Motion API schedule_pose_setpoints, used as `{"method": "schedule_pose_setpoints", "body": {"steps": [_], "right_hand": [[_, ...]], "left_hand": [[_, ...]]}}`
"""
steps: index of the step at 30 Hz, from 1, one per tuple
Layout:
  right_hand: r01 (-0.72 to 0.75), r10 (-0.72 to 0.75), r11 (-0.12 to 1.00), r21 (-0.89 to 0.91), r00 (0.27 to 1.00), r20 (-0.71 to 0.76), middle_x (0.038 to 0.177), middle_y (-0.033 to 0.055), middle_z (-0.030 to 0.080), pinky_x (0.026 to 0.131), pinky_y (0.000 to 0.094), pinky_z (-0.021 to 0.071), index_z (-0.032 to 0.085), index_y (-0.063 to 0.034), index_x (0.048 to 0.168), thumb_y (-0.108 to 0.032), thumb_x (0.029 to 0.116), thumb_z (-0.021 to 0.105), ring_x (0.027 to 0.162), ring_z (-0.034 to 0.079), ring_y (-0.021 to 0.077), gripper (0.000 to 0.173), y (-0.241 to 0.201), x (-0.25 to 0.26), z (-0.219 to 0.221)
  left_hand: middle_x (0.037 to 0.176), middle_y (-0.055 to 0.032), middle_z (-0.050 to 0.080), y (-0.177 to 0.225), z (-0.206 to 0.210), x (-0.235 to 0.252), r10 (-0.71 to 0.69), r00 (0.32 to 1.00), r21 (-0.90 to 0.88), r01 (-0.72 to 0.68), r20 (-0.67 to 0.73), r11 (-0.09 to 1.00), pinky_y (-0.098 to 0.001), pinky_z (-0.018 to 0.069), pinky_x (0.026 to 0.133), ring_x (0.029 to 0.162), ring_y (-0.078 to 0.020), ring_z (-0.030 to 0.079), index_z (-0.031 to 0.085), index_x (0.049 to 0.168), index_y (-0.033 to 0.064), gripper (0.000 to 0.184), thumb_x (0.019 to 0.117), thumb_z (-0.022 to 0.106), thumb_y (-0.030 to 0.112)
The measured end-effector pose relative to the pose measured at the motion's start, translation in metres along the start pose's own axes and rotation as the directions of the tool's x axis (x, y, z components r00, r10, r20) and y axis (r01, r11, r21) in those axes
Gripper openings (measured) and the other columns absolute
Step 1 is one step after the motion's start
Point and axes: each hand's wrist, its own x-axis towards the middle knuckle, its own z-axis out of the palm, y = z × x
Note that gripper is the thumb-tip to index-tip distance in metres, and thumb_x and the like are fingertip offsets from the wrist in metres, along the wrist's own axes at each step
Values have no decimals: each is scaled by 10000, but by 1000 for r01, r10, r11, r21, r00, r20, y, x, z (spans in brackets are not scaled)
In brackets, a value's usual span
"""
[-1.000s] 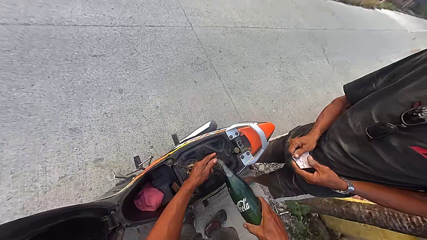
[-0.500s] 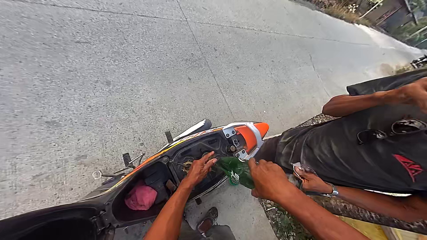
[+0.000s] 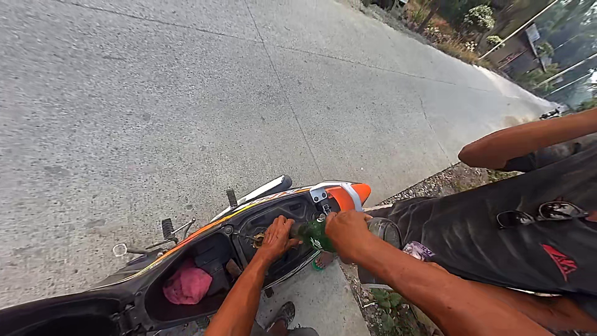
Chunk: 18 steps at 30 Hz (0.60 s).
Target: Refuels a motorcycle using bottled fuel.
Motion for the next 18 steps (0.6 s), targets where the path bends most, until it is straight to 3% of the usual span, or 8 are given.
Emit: {"method": "schedule_pose_setpoints", "body": {"steps": [3, 8, 11, 13, 15, 18], "right_hand": [[9, -11, 998, -67, 1000, -22, 1142, 295, 593, 791, 558, 518, 479, 156, 1270, -64, 966, 597, 1068, 628, 437, 393, -9, 3, -7], [42, -48, 979, -198, 999, -22, 1115, 278, 601, 789, 549, 500, 542, 142, 1187, -70, 962, 592, 1046, 627, 415, 313, -18, 0, -23], [93, -98, 982, -163, 995, -20, 1129, 289, 601, 843, 615, 475, 527, 113, 1246, -163, 939, 685, 1081, 610, 451, 443, -5, -23, -40], [166, -170, 985, -45, 979, -112, 1210, 268, 605, 870, 654, 469, 518, 28, 1347, -336, 889, 777, 1133, 598, 464, 640, 21, -40, -42], [264, -221, 960, 90, 917, -333, 1353, 210, 571, 908, 619, 473, 515, -79, 1426, -524, 876, 755, 1229, 559, 434, 747, 48, -49, -19], [401, -101, 890, 219, 640, -761, 1444, 196, 553, 814, 553, 572, 561, -103, 1426, -621, 777, 776, 1207, 606, 422, 857, 55, -35, 41]], "left_hand": [[1323, -259, 568, -2, 4, 5, -17, 1000, 16, 17, 14, 1000, -521, 490, 1014, 1248, -407, 564, 609, 1332, 20, 521, 920, 710, 322], [1317, -259, 584, -8, 12, 3, -20, 1000, -14, 20, -24, 1000, -516, 484, 1027, 1249, -401, 573, 623, 1310, -4, 478, 951, 669, 309], [1314, -250, 594, -9, 14, 2, -10, 998, -48, 7, -61, 999, -510, 477, 1038, 1250, -392, 577, 629, 1305, 0, 462, 959, 655, 305], [1320, -244, 600, -10, 15, 1, -16, 998, -81, 11, -65, 997, -511, 475, 1046, 1260, -388, 574, 636, 1303, -2, 454, 955, 656, 290], [1329, -237, 598, -12, 15, 1, -22, 998, -96, 16, -59, 995, -503, 472, 1053, 1268, -380, 571, 636, 1305, 0, 454, 956, 649, 289], [1330, -238, 594, -12, 15, 2, -12, 998, -111, 6, -55, 994, -503, 468, 1053, 1266, -381, 570, 635, 1297, -1, 466, 957, 651, 317]]}}
